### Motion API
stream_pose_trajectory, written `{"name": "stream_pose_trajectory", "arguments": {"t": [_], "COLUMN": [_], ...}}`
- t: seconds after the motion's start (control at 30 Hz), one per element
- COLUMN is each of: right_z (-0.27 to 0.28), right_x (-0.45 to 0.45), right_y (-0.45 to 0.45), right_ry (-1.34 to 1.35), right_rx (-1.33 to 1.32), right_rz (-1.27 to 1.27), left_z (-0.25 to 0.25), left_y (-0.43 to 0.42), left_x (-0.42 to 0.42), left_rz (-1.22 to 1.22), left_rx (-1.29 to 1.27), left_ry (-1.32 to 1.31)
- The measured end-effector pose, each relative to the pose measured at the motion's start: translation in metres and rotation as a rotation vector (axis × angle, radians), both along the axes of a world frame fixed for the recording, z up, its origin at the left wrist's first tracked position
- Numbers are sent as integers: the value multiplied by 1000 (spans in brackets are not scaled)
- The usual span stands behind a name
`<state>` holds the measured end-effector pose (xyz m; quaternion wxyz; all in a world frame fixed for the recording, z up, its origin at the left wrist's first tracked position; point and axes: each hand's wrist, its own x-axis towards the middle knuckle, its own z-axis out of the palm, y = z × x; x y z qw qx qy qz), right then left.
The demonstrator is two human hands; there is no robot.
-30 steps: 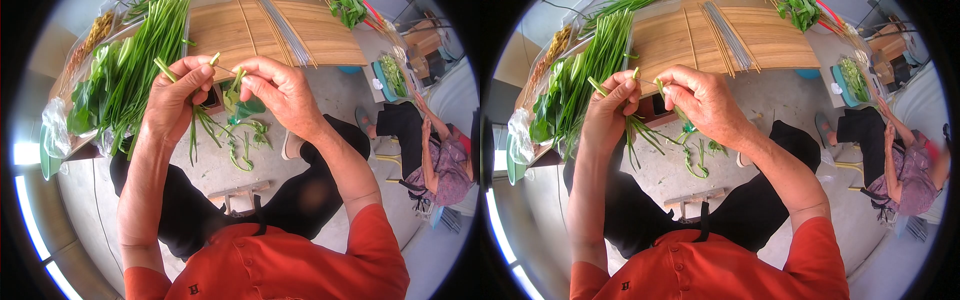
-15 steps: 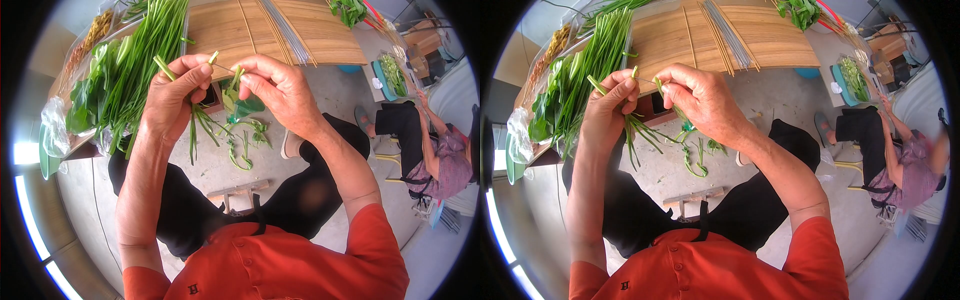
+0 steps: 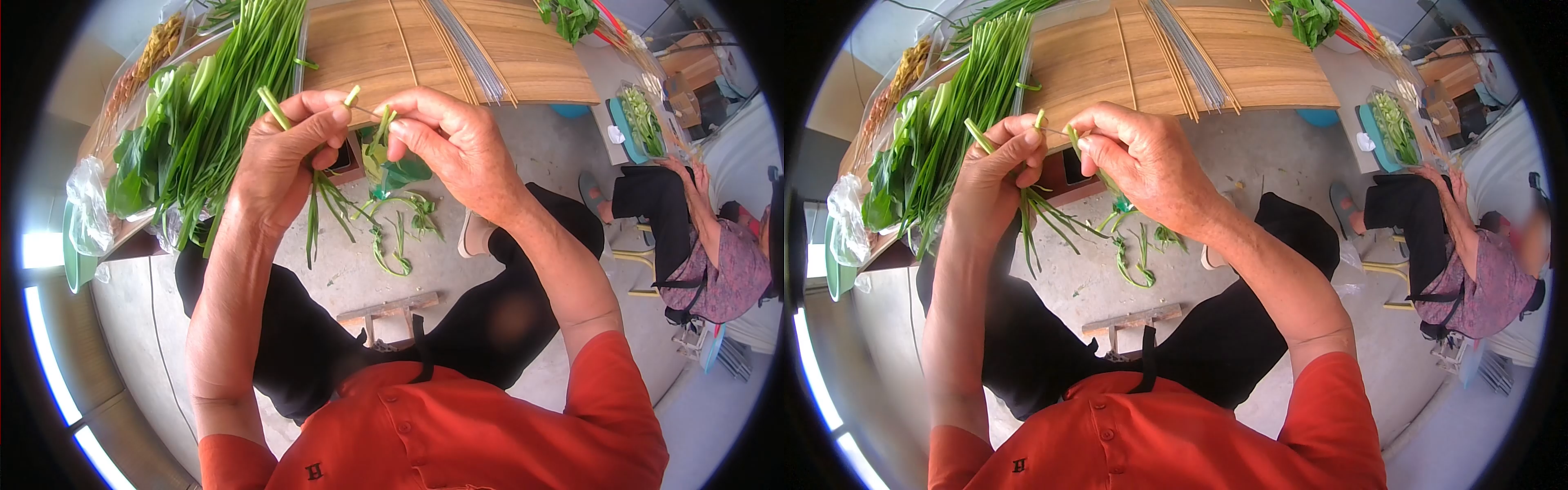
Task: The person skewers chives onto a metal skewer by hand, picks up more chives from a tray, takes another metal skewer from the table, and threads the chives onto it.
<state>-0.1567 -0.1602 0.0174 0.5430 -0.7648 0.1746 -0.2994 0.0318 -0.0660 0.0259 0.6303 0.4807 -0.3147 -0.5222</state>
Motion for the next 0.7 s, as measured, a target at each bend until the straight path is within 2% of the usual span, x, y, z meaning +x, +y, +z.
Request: {"name": "stream_pose_trajectory", "arguments": {"t": [0.13, 0.33, 0.43, 0.5, 0.57, 0.63, 0.7], "right_z": [-9, 0, -1, 3, 2, 3, 3], "right_x": [9, 5, 5, 1, -1, 3, 8], "right_y": [2, 2, -5, -9, -14, -10, -5], "right_ry": [-125, 2, -16, -12, -57, -113, -167], "right_rx": [20, 113, 138, 220, 339, 300, 262], "right_rz": [-6, 17, -1, -2, 16, -13, -46], "left_z": [-3, -8, -10, -9, -13, -13, -8], "left_y": [-1, -2, -3, -3, -5, -5, -3], "left_x": [-7, -21, -22, -27, -19, -16, -22], "left_rz": [-64, -68, -93, 95, 81, 64, -23], "left_rx": [8, 37, 49, -28, -18, -7, 145], "left_ry": [20, -114, -174, -426, -530, -634, -738]}}
